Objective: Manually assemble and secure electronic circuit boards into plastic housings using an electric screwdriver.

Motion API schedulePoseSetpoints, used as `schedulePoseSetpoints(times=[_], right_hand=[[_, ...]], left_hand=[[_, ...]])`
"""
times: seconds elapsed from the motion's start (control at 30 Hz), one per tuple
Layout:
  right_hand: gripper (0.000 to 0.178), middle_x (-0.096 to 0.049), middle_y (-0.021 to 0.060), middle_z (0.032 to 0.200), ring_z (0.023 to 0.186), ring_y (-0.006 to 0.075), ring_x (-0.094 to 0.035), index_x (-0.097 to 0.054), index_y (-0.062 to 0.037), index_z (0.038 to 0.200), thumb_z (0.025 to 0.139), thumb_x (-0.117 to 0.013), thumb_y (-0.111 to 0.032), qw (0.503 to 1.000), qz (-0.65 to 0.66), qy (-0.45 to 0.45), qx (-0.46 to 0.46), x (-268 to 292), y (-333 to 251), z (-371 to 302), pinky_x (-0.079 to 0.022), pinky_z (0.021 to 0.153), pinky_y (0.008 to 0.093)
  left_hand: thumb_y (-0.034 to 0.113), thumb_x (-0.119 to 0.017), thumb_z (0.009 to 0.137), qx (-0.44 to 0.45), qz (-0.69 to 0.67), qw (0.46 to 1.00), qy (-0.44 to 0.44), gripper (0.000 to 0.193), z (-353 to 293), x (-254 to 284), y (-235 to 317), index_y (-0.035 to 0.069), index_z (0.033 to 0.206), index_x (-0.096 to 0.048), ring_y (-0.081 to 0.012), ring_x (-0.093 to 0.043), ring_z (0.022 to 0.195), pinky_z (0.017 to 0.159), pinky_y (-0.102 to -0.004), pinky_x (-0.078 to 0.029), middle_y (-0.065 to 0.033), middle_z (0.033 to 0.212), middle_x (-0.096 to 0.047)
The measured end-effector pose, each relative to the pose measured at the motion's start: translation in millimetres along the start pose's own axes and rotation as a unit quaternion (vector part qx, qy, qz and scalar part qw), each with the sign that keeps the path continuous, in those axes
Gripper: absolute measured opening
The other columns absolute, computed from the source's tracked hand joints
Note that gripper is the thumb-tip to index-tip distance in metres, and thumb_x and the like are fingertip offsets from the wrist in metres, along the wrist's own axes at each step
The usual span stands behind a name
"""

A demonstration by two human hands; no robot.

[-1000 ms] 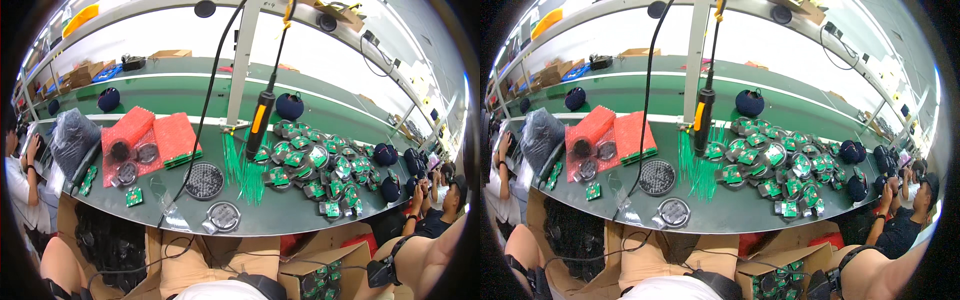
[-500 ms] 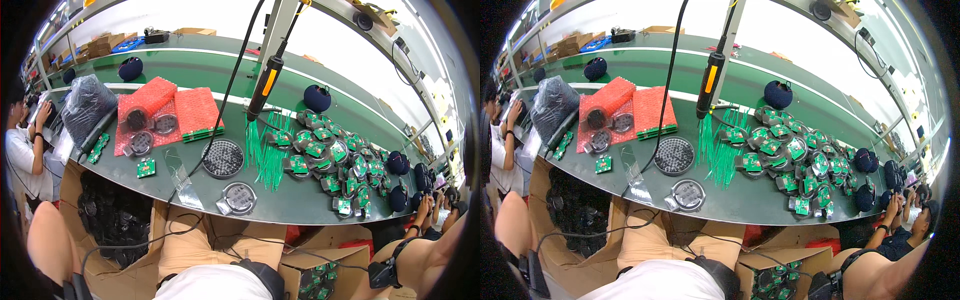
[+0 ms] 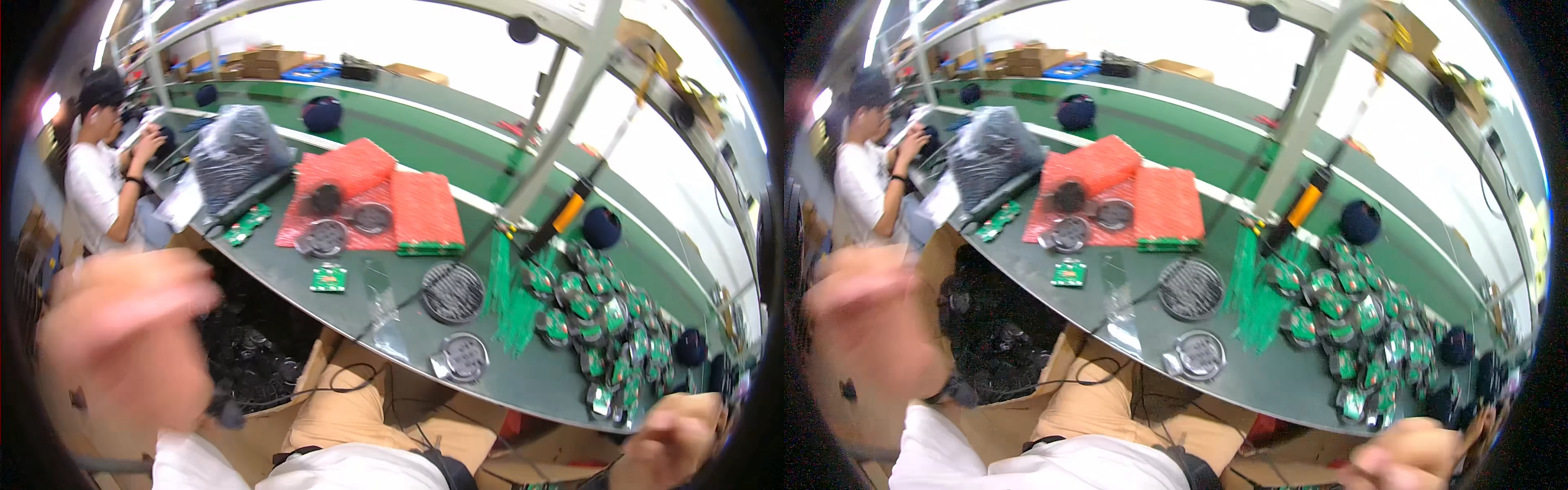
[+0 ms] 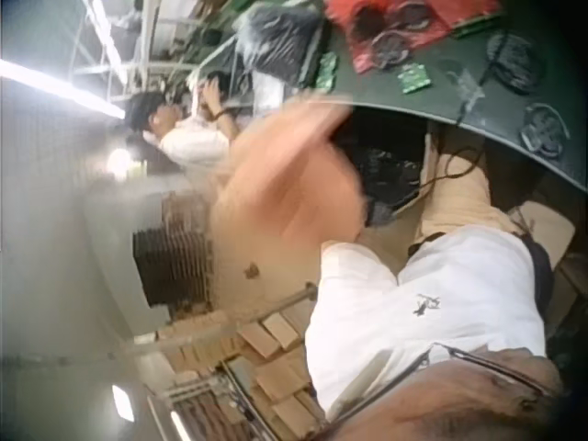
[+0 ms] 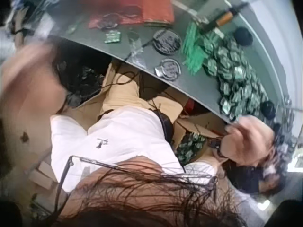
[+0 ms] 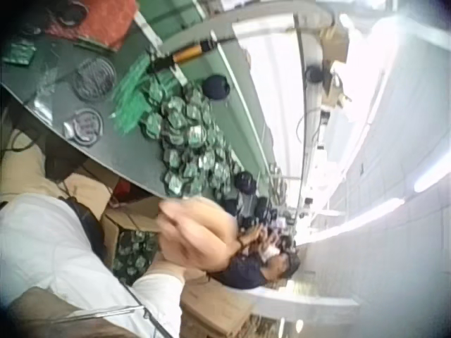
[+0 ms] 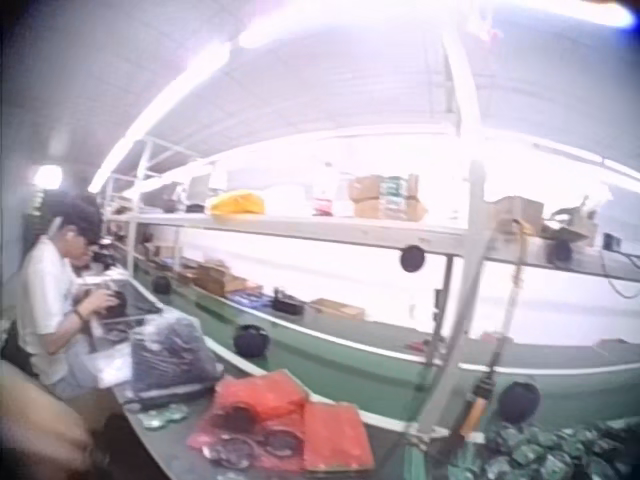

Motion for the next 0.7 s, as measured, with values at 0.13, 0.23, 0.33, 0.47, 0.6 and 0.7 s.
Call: schedulePoseSetpoints(times=[0.13,0.23,0.33,0.47,0.6,0.7], right_hand=[[0.026,-0.069,0.0128,0.092,0.066,0.0143,-0.062,-0.069,-0.0011,0.110,0.085,-0.069,0.003,1.000,0.000,-0.003,-0.013,-88,87,-9,-0.045,0.051,0.0228],[0.022,-0.068,0.0108,0.093,0.065,0.0111,-0.063,-0.072,0.0024,0.107,0.086,-0.069,0.008,0.976,0.144,-0.011,-0.161,-149,143,-29,-0.047,0.050,0.0214],[0.018,-0.068,0.0103,0.090,0.057,0.0097,-0.062,-0.073,0.0032,0.104,0.089,-0.068,0.010,0.962,0.167,0.015,-0.216,-181,169,-31,-0.046,0.049,0.0228],[0.015,-0.067,0.0095,0.091,0.059,0.0083,-0.060,-0.072,0.0043,0.104,0.091,-0.068,0.008,0.938,0.217,0.054,-0.264,-198,192,-43,-0.045,0.048,0.0214],[0.011,-0.067,0.0080,0.093,0.061,0.0068,-0.059,-0.072,0.0046,0.103,0.093,-0.067,0.007,0.918,0.240,0.082,-0.303,-198,210,-61,-0.046,0.049,0.0213],[0.011,-0.066,0.0074,0.090,0.058,0.0062,-0.056,-0.069,0.0049,0.105,0.096,-0.064,0.007,0.895,0.277,0.082,-0.340,-199,213,-68,-0.043,0.050,0.0204]], left_hand=[[0.010,-0.081,0.081,0.134,0.166,0.946,-0.244,0.050,-69,-97,-159,0.002,0.127,-0.064,-0.0371,-0.063,0.113,0.099,-0.0441,-0.051,-0.0158,0.122,-0.066],[0.022,-0.090,0.071,0.188,0.275,0.897,-0.291,0.074,-116,-110,-223,0.005,0.136,-0.060,-0.0377,-0.055,0.125,0.107,-0.0458,-0.046,-0.0155,0.131,-0.064],[0.021,-0.092,0.068,0.201,0.261,0.901,-0.284,0.077,-129,-111,-244,0.006,0.136,-0.061,-0.0362,-0.056,0.122,0.106,-0.0443,-0.046,-0.0131,0.128,-0.065],[0.019,-0.093,0.067,0.224,0.249,0.894,-0.296,0.076,-125,-110,-244,0.006,0.134,-0.062,-0.0364,-0.056,0.121,0.107,-0.0439,-0.045,-0.0128,0.125,-0.066],[0.012,-0.092,0.067,0.228,0.136,0.929,-0.260,0.073,-109,-117,-203,0.005,0.134,-0.064,-0.0308,-0.062,0.114,0.098,-0.0400,-0.052,-0.0124,0.122,-0.066],[0.010,-0.092,0.068,0.179,-0.002,0.941,-0.287,0.075,-109,-151,-146,0.005,0.137,-0.063,-0.0286,-0.066,0.112,0.093,-0.0377,-0.056,-0.0144,0.123,-0.065]])
Point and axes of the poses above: each hand's wrist, its own z-axis towards the middle knuckle, its own x-axis out of the back of the hand, y = z × x, the point moved 9 cm from there along z, towards the middle knuckle
